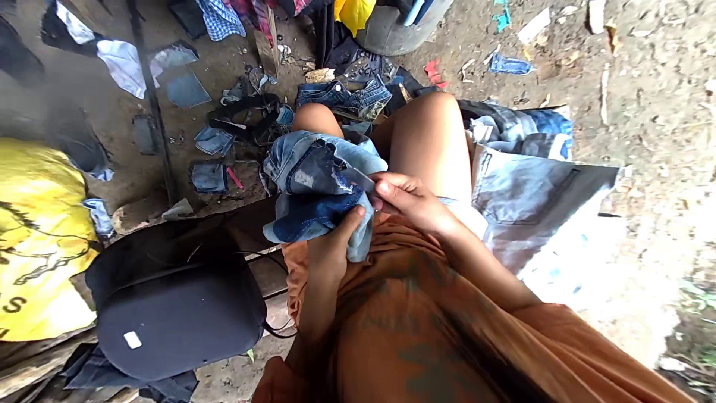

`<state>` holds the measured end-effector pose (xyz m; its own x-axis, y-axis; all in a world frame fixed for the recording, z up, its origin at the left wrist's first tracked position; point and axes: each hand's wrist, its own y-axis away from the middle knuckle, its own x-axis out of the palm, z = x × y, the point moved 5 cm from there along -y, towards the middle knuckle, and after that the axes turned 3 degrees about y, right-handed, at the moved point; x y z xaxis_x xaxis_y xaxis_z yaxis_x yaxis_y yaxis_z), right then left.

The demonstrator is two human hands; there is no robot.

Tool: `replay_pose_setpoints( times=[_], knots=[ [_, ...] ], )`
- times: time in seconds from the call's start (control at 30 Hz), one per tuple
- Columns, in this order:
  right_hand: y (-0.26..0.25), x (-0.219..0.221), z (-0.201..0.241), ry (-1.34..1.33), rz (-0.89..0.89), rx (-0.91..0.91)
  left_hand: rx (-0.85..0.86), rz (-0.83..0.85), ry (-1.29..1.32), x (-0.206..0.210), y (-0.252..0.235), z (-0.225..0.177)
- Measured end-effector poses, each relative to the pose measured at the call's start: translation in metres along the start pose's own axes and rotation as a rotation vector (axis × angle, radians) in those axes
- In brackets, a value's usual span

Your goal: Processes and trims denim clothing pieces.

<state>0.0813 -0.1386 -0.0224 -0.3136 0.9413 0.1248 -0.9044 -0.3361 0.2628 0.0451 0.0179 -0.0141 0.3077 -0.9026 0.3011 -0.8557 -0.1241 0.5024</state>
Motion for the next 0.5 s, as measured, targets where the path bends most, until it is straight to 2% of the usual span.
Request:
replay_pose_setpoints(
  times=[0.07, 0.13, 0.2, 0.3, 0.4, 0.5],
  knots=[
    [-0.001, -0.009, 0.005, -0.003, -0.031, 0.000, 0.001, -0.024, 0.027, 0.003, 0.000, -0.002],
    [0.004, -0.016, 0.018, 0.158, -0.111, -0.183, 0.005, -0.037, 0.040, 0.005, 0.000, -0.004],
    [0.011, -0.016, 0.028, 0.397, -0.112, -0.383, 0.011, -0.012, 0.044, 0.006, 0.000, -0.004],
    [0.018, -0.010, 0.030, 0.701, -0.120, -0.570, 0.044, 0.052, 0.019, 0.008, 0.000, -0.006],
    [0.014, -0.009, 0.024, 0.863, -0.127, -0.611, 0.052, 0.097, -0.063, 0.009, 0.003, -0.010],
    [0.010, -0.008, 0.015, 0.901, -0.175, -0.638, 0.040, 0.099, -0.129, 0.005, 0.003, -0.011]
  ],
)
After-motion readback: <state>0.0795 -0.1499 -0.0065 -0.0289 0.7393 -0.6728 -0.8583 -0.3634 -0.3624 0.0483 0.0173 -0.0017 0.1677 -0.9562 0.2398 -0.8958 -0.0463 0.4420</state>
